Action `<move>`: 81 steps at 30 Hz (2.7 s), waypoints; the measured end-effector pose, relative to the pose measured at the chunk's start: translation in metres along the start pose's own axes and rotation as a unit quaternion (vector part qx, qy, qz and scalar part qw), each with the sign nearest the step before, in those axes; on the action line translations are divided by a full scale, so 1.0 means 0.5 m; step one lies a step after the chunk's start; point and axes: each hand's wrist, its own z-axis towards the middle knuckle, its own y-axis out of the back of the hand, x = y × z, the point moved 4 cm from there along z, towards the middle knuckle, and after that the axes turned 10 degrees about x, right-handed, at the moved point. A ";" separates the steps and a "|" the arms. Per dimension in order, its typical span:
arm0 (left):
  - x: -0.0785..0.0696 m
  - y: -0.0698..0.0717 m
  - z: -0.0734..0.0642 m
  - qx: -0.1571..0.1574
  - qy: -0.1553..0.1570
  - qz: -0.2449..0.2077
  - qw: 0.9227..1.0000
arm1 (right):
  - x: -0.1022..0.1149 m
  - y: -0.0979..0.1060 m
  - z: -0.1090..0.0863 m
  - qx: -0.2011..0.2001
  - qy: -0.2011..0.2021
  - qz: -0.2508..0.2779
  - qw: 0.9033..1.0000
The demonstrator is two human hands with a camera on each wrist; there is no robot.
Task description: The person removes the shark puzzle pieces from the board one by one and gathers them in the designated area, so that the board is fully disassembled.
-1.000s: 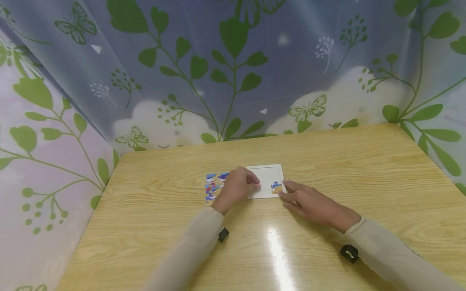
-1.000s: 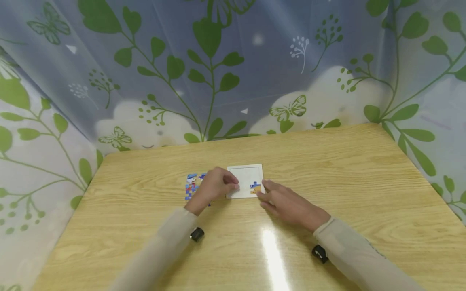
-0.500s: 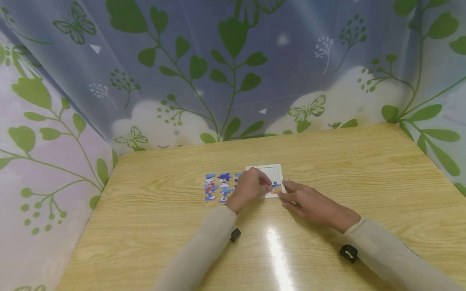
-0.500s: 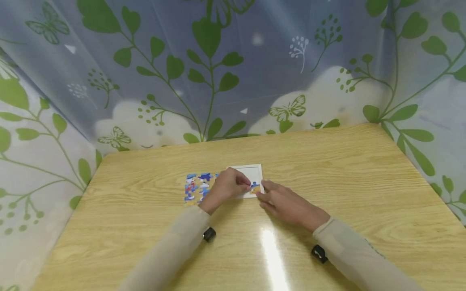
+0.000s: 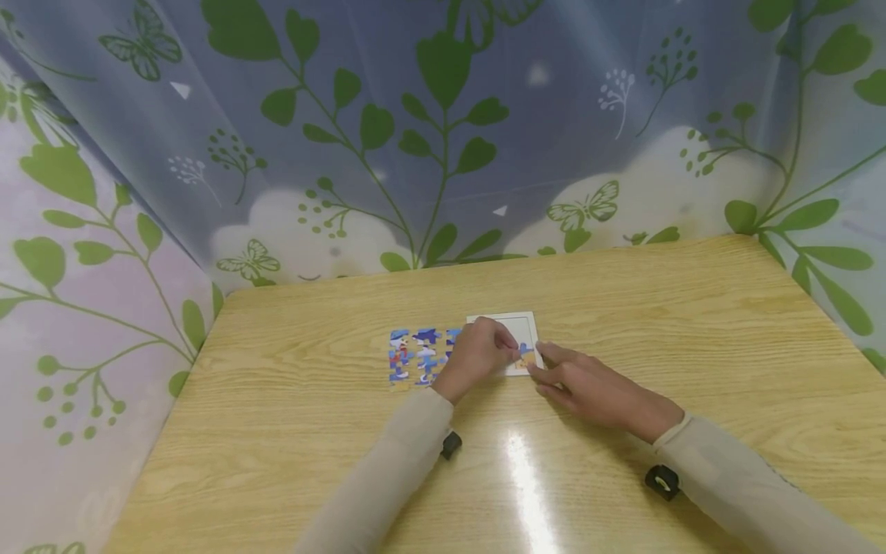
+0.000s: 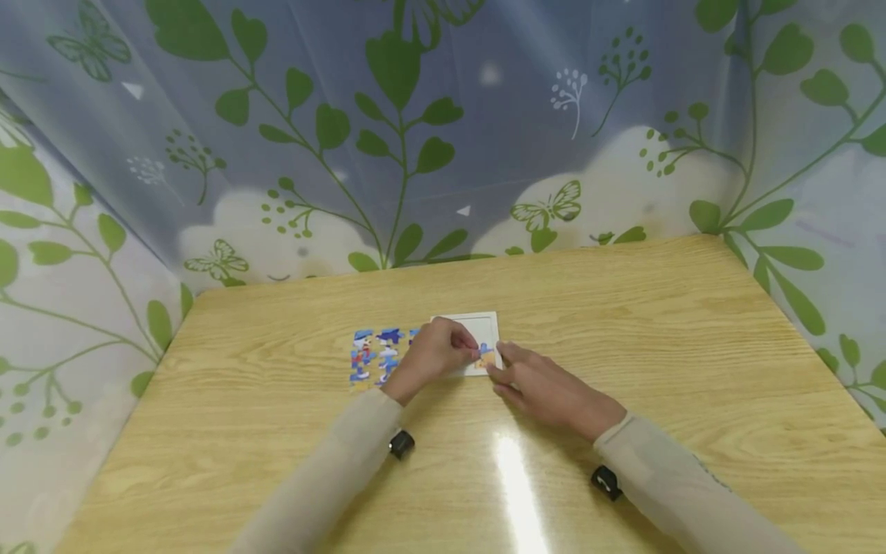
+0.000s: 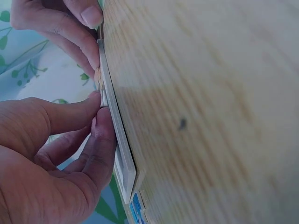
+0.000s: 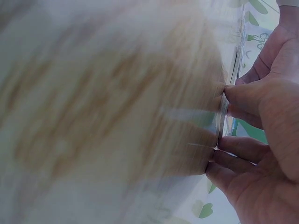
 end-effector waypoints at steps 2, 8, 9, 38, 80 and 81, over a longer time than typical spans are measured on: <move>-0.001 0.001 -0.001 0.000 -0.001 -0.003 1.000 | 0.000 0.000 0.000 -0.001 0.002 -0.002 1.000; -0.001 0.002 -0.003 -0.003 0.013 -0.010 1.000 | -0.001 -0.001 0.000 0.003 0.001 -0.005 1.000; -0.001 0.002 -0.004 -0.003 0.017 -0.011 1.000 | -0.001 -0.001 0.000 0.003 0.001 -0.005 1.000; 0.081 0.096 -0.099 -0.059 0.036 -0.038 0.997 | -0.002 -0.005 -0.002 0.018 -0.025 -0.007 0.999; 0.107 0.094 -0.149 -0.063 0.017 0.072 0.995 | -0.001 -0.004 0.000 0.013 -0.020 0.010 1.000; 0.107 0.094 -0.149 -0.064 0.016 0.073 0.995 | 0.000 -0.004 0.000 0.012 -0.019 0.010 1.000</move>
